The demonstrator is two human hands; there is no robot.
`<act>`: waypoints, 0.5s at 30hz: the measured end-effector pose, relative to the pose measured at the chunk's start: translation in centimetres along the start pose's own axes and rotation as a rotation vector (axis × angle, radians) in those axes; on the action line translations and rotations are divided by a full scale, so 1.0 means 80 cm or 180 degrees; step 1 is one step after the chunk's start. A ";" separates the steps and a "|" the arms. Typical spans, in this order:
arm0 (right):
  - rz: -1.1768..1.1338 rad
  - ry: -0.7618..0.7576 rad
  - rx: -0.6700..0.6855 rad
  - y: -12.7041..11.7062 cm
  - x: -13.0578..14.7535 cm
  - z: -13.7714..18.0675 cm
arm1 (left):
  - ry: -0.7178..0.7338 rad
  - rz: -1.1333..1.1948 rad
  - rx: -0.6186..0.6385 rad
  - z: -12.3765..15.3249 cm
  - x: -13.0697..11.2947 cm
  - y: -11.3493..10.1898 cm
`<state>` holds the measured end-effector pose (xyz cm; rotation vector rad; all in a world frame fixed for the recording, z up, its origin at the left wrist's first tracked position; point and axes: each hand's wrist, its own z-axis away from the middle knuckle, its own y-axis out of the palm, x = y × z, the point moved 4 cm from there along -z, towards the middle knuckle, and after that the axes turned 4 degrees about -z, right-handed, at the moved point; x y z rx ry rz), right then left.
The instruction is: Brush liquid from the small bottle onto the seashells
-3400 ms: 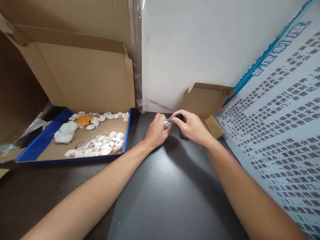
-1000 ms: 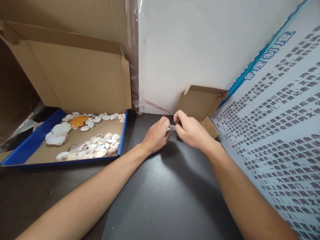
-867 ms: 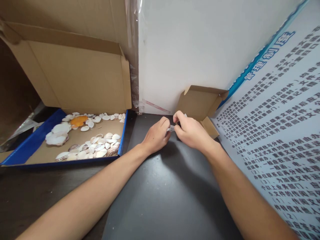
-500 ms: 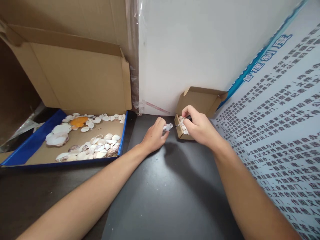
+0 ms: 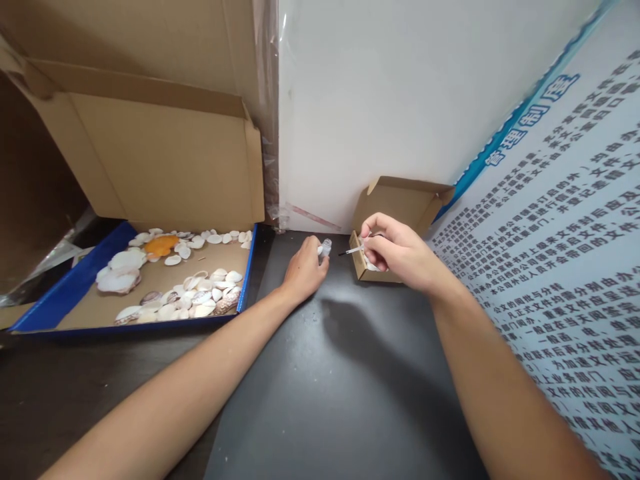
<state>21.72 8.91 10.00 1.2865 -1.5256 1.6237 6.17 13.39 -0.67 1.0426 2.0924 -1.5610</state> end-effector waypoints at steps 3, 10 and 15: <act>-0.0015 0.0030 0.0045 0.002 0.002 0.001 | -0.0100 0.0012 0.0003 -0.001 0.003 0.001; 0.0260 0.0010 0.0164 0.001 0.007 0.003 | -0.0220 0.0069 0.0014 -0.001 0.001 0.000; 0.0503 -0.0070 0.0141 0.000 0.010 0.007 | -0.0294 0.0186 -0.0093 0.003 -0.006 -0.008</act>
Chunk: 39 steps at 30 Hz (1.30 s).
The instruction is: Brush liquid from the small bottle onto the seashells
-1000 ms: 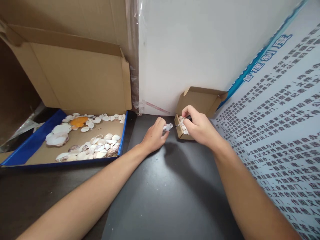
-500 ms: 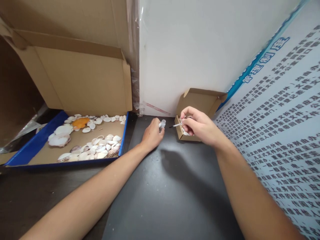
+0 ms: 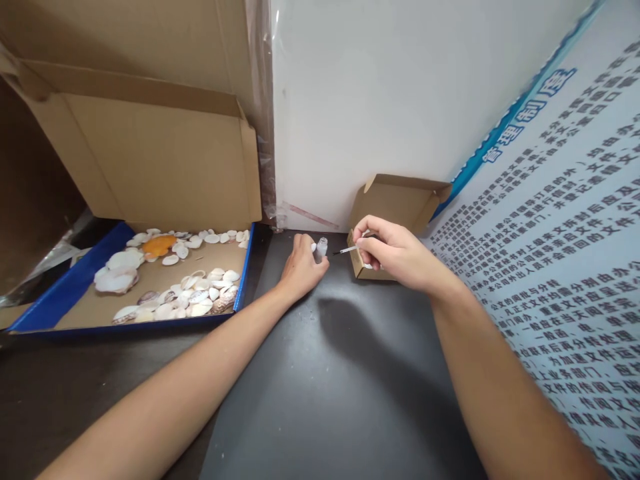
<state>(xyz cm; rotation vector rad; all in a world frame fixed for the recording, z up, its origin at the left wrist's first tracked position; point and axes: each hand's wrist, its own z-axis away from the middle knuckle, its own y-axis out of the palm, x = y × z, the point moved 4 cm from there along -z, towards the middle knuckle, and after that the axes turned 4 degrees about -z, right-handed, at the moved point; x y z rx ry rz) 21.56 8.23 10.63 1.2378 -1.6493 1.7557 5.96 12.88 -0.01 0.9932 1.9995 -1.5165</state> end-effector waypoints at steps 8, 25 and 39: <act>0.0168 -0.0046 -0.0113 0.000 0.010 0.005 | 0.0026 0.0505 0.0174 0.033 -0.010 -0.021; 0.0217 -0.0909 -0.0579 0.125 -0.016 0.102 | -0.1174 0.2851 0.2187 0.155 0.013 -0.074; 0.0984 -0.1296 -0.0437 0.124 -0.007 0.112 | -0.0737 0.2015 0.1943 0.167 0.014 -0.078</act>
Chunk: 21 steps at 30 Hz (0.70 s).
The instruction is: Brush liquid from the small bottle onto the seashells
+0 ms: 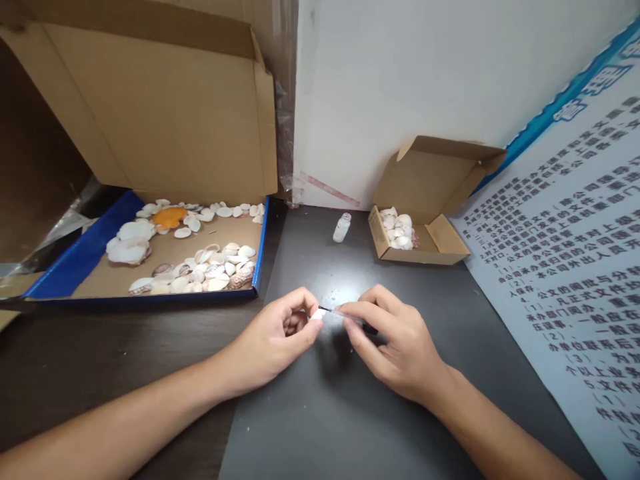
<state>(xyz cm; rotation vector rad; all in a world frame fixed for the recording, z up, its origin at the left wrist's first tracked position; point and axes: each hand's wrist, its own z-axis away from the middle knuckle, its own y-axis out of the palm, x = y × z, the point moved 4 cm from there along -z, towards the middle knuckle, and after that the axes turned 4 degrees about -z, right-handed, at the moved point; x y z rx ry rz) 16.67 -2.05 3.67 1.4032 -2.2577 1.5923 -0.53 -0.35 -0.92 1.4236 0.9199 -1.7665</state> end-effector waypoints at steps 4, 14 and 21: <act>0.0013 0.0025 -0.0017 -0.003 0.000 0.000 | 0.0265 -0.0294 -0.0129 0.001 -0.007 -0.002; -0.0118 0.0049 0.0008 0.000 0.001 0.001 | 0.0364 -0.0397 -0.0321 -0.001 -0.012 -0.006; -0.0047 0.0090 0.0076 0.003 0.001 0.001 | 0.0350 -0.0443 -0.0371 0.001 -0.016 -0.005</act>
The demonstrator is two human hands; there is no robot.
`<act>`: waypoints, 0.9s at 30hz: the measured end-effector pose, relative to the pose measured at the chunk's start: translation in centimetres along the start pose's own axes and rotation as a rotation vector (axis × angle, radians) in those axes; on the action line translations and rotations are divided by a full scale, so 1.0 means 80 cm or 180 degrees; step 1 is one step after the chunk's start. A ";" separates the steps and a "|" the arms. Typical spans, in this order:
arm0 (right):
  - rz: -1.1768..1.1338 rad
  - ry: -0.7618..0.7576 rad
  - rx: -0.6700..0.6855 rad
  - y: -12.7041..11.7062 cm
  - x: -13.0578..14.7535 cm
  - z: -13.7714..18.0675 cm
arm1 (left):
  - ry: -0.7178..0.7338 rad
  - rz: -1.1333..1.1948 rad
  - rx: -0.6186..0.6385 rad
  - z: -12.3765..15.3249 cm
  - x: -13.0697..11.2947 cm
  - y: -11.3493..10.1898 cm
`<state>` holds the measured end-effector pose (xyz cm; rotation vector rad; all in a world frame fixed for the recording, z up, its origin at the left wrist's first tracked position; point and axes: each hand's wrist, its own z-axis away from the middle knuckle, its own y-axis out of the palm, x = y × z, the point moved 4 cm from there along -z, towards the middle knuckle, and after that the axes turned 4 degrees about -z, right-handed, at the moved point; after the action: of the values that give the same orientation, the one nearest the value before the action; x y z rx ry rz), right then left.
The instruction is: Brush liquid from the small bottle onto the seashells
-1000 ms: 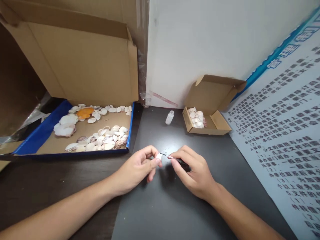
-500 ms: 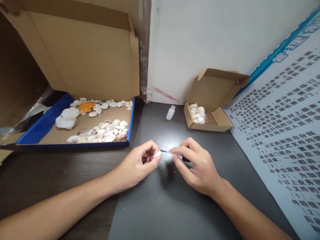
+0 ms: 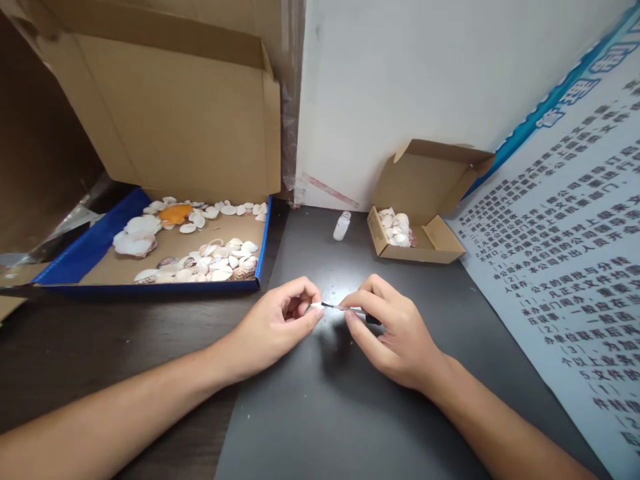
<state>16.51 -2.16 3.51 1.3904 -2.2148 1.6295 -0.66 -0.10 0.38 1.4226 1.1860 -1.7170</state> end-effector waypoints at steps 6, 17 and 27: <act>0.0017 0.0053 -0.0085 -0.004 -0.001 0.000 | 0.0003 0.0097 -0.0023 0.001 0.000 0.000; 0.0061 0.0210 -0.0069 -0.004 -0.005 -0.001 | -0.0028 0.0147 0.0104 0.001 -0.002 0.004; -0.0017 0.0085 -0.0083 -0.002 -0.001 -0.001 | 0.0026 0.0022 0.0138 0.002 -0.003 0.004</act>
<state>16.65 -2.08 3.62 1.3592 -2.2076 1.6020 -0.42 -0.40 0.52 1.4590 1.1533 -1.7437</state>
